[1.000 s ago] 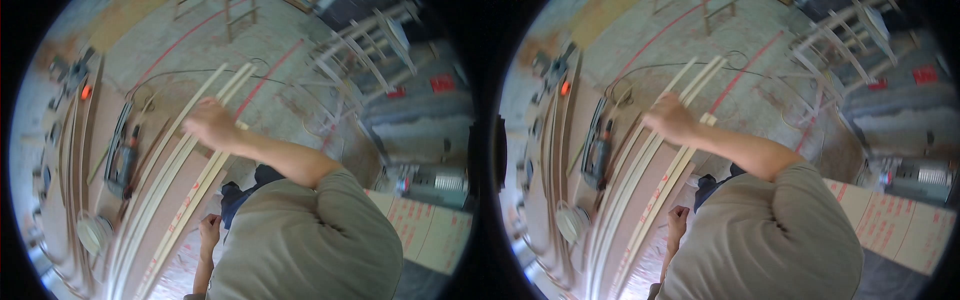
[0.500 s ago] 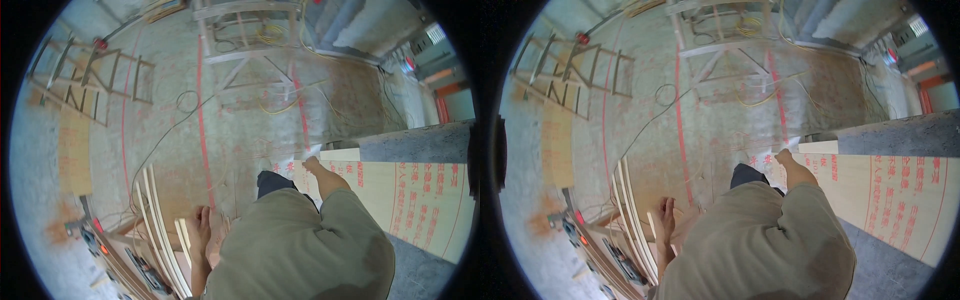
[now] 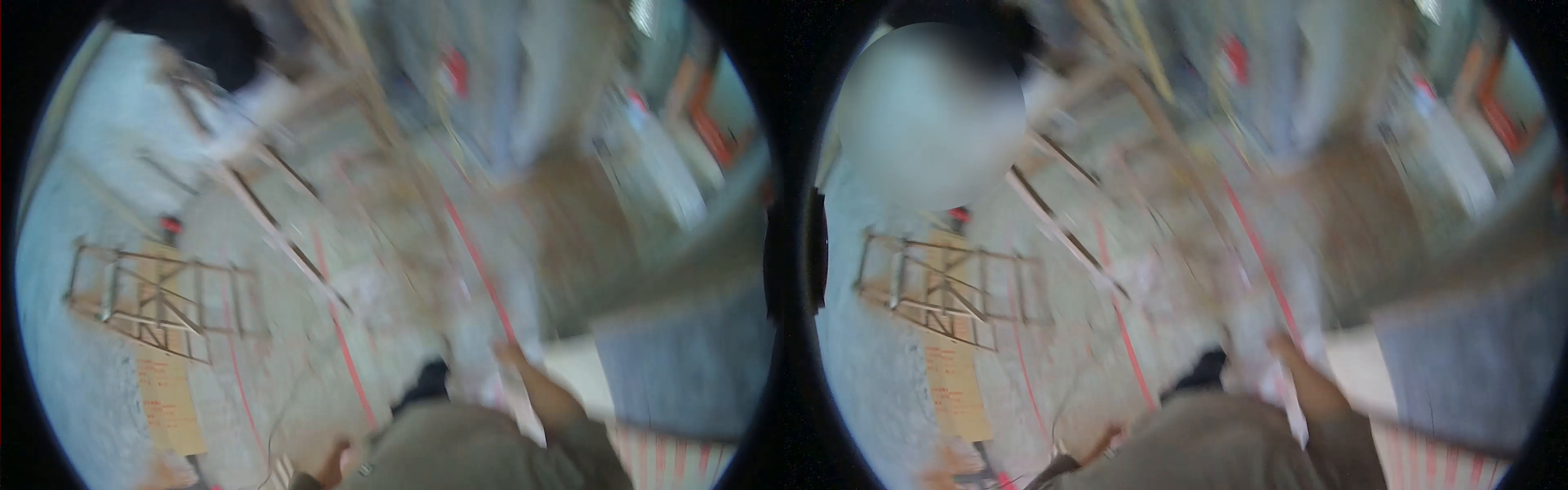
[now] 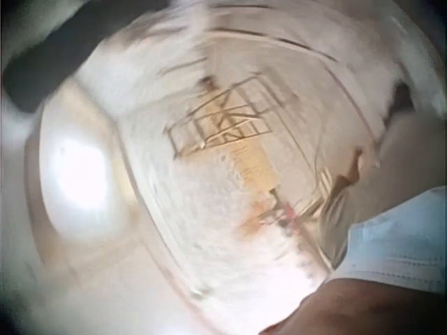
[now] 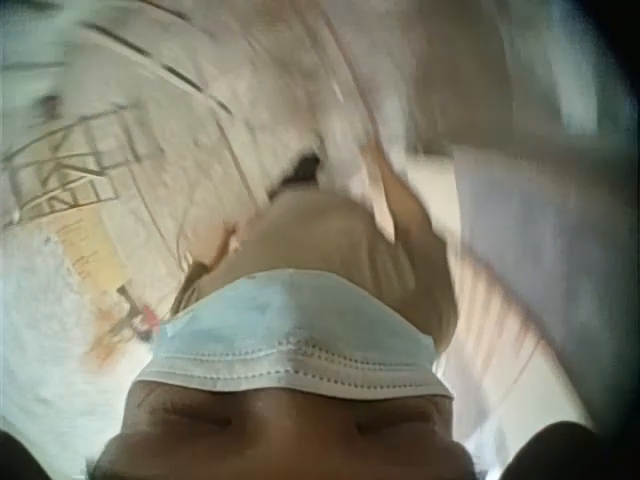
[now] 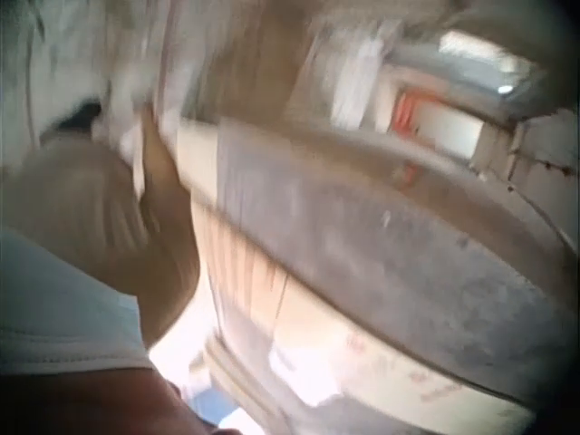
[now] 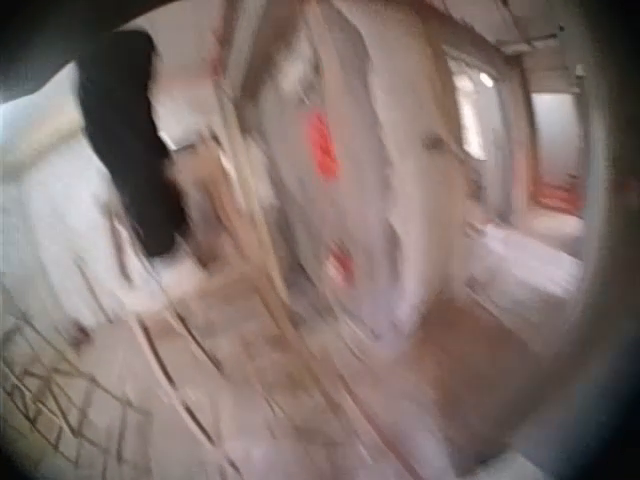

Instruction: Applying glue to wood strips and using a nail gun for installation on a construction site.

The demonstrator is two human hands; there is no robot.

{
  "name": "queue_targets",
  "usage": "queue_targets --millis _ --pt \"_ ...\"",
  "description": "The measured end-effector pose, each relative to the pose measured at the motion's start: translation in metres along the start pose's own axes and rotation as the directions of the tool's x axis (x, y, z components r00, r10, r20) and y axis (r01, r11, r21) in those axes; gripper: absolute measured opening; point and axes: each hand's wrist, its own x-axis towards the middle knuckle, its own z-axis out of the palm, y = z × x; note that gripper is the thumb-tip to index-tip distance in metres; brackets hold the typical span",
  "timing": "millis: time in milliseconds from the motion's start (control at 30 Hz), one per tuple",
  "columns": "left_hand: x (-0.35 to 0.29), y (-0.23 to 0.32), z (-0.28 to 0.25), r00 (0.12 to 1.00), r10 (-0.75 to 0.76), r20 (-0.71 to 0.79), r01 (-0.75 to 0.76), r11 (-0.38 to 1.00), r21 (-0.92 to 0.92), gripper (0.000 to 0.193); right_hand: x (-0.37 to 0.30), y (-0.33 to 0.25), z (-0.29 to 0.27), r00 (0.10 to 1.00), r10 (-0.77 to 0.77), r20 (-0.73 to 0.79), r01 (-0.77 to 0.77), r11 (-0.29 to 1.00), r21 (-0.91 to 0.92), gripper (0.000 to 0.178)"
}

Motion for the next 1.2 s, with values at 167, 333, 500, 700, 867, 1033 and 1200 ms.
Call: queue_targets --millis 167,333,500,700,867,1033,1200 --pt "0.292 0.170 -0.013 0.937 0.238 -0.257 -0.294 0.934 -0.205 0.016 0.223 -0.433 -0.266 0.745 -0.642 -0.179 0.604 0.764 -0.228 0.035" --pt "0.365 0.295 0.050 0.940 0.339 -0.030 -0.332 0.893 -0.302 0.013 0.246 -0.494 -0.369 0.636 -0.756 -0.155 0.679 0.644 -0.353 0.036" --pt "0.372 0.501 0.054 0.944 0.325 0.062 -0.300 0.921 -0.249 0.014 0.309 -0.427 -0.455 0.614 -0.770 -0.172 0.668 0.624 -0.406 0.037" --pt "0.407 0.480 0.103 0.734 0.620 -0.277 -0.679 0.672 -0.294 0.021 0.331 -0.422 -0.512 0.549 -0.835 -0.028 0.749 0.507 -0.426 0.038" --pt "0.379 0.470 0.084 0.791 0.471 -0.390 -0.560 0.813 -0.155 0.025 0.345 -0.362 -0.530 0.566 -0.824 0.017 0.751 0.507 -0.423 0.039" --pt "0.366 0.468 0.020 0.800 0.340 -0.495 -0.414 0.909 -0.044 0.031 0.344 -0.326 -0.538 0.591 -0.806 0.028 0.732 0.522 -0.437 0.040" --pt "0.318 0.443 -0.086 0.785 0.175 -0.594 -0.208 0.978 0.013 0.036 0.331 -0.303 -0.514 0.626 -0.777 0.067 0.712 0.535 -0.454 0.041"
